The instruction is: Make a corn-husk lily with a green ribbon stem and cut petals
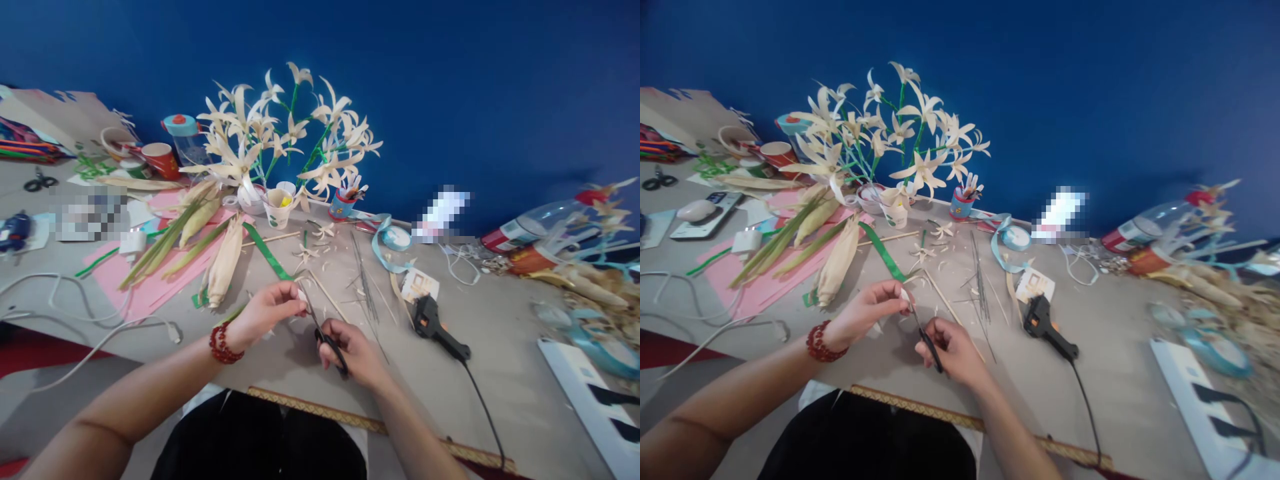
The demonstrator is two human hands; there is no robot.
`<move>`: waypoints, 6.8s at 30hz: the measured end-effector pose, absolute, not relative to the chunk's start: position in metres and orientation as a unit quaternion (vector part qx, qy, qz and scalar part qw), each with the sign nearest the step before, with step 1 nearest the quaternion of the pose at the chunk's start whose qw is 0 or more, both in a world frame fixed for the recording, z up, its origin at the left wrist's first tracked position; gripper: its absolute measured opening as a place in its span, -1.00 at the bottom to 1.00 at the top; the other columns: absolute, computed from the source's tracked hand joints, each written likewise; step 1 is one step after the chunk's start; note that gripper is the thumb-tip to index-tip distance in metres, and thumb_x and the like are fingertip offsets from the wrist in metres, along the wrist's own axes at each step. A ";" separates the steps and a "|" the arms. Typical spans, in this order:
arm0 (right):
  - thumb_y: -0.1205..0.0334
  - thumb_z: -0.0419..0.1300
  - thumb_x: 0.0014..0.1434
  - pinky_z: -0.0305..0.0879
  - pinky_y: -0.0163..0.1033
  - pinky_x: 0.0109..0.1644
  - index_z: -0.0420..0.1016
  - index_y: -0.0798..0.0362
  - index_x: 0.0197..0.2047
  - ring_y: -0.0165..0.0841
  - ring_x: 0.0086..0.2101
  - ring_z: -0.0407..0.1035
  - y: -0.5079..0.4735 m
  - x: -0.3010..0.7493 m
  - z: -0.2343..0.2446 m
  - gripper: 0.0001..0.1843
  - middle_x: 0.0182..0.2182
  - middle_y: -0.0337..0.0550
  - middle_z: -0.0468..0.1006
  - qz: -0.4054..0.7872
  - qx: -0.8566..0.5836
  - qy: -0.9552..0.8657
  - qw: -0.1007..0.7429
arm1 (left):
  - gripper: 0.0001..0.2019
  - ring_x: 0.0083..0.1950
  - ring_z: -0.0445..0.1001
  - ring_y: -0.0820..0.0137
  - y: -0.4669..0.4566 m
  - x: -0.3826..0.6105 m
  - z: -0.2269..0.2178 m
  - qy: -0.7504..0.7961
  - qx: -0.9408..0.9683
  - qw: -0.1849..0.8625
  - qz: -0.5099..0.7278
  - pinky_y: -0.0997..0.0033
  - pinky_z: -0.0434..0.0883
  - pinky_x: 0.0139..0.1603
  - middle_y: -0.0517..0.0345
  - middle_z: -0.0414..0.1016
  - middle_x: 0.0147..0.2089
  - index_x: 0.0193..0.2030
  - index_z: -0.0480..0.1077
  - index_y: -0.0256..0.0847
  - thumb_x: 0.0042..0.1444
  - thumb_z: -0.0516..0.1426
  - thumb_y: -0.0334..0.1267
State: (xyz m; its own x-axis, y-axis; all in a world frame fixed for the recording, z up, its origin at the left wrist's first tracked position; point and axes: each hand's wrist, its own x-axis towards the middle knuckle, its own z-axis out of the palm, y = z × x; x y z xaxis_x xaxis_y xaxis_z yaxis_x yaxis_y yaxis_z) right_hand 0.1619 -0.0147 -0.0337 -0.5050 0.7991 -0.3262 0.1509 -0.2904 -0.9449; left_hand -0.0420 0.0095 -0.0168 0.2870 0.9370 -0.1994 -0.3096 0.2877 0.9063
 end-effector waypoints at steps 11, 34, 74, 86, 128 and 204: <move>-0.16 0.32 -0.02 0.10 -0.37 -0.52 0.23 0.02 -0.49 -0.48 -0.63 0.22 -0.015 0.162 -0.038 -0.53 -0.66 -0.36 0.37 0.671 -0.445 -0.543 0.241 | -0.78 -0.40 0.43 0.48 0.012 -0.045 -0.014 0.401 0.407 0.700 0.429 0.47 0.36 -0.27 0.12 0.54 -0.39 -0.48 0.36 -0.26 -0.05 0.32 -0.25; -0.14 0.30 0.01 0.02 -0.39 -0.57 0.24 0.03 -0.50 -0.51 -0.66 0.16 -0.014 0.165 -0.036 -0.55 -0.70 -0.35 0.38 0.663 -0.446 -0.557 0.227 | -0.77 -0.37 0.41 0.47 0.012 -0.048 -0.014 0.406 0.434 0.696 0.403 0.45 0.32 -0.25 0.13 0.51 -0.36 -0.46 0.32 -0.26 -0.01 0.28 -0.23; 0.10 0.37 -0.05 0.28 -0.29 -0.35 0.28 -0.03 -0.20 -0.40 -0.43 0.36 -0.011 0.162 -0.035 -0.59 -0.33 -0.23 0.48 0.640 -0.421 -0.500 0.404 | -0.91 -0.37 0.42 0.44 0.000 -0.038 -0.023 0.363 0.588 0.668 0.276 0.47 0.33 -0.30 0.13 0.48 -0.39 -0.35 0.36 -0.26 0.10 0.16 -0.30; 0.22 0.34 -0.08 0.25 -0.33 -0.41 0.22 -0.02 -0.32 -0.45 -0.49 0.30 -0.015 0.161 -0.034 -0.65 -0.46 -0.32 0.43 0.639 -0.444 -0.480 0.406 | -0.99 -0.37 0.32 0.45 -0.002 -0.036 -0.025 0.398 0.670 0.558 0.284 0.50 0.27 -0.36 0.18 0.40 -0.37 -0.34 0.37 -0.24 0.09 0.12 -0.37; -0.28 0.32 -0.07 0.16 -0.34 -0.44 0.26 0.03 -0.37 -0.44 -0.52 0.30 -0.016 0.166 -0.034 -0.44 -0.52 -0.27 0.42 0.677 -0.432 -0.543 0.247 | -0.85 -0.36 0.39 0.50 0.001 -0.038 -0.021 0.362 0.354 0.711 0.488 0.42 0.33 -0.24 0.12 0.45 -0.26 -0.39 0.35 -0.27 0.07 0.25 -0.29; -0.14 0.35 -0.02 0.01 -0.42 -0.56 0.21 0.03 -0.48 -0.53 -0.64 0.13 -0.013 0.171 -0.042 -0.51 -0.67 -0.40 0.31 0.658 -0.443 -0.574 0.206 | -0.73 -0.41 0.43 0.50 0.010 -0.049 -0.012 0.426 0.486 0.685 0.337 0.53 0.34 -0.37 0.15 0.49 -0.39 -0.42 0.37 -0.30 -0.02 0.30 -0.15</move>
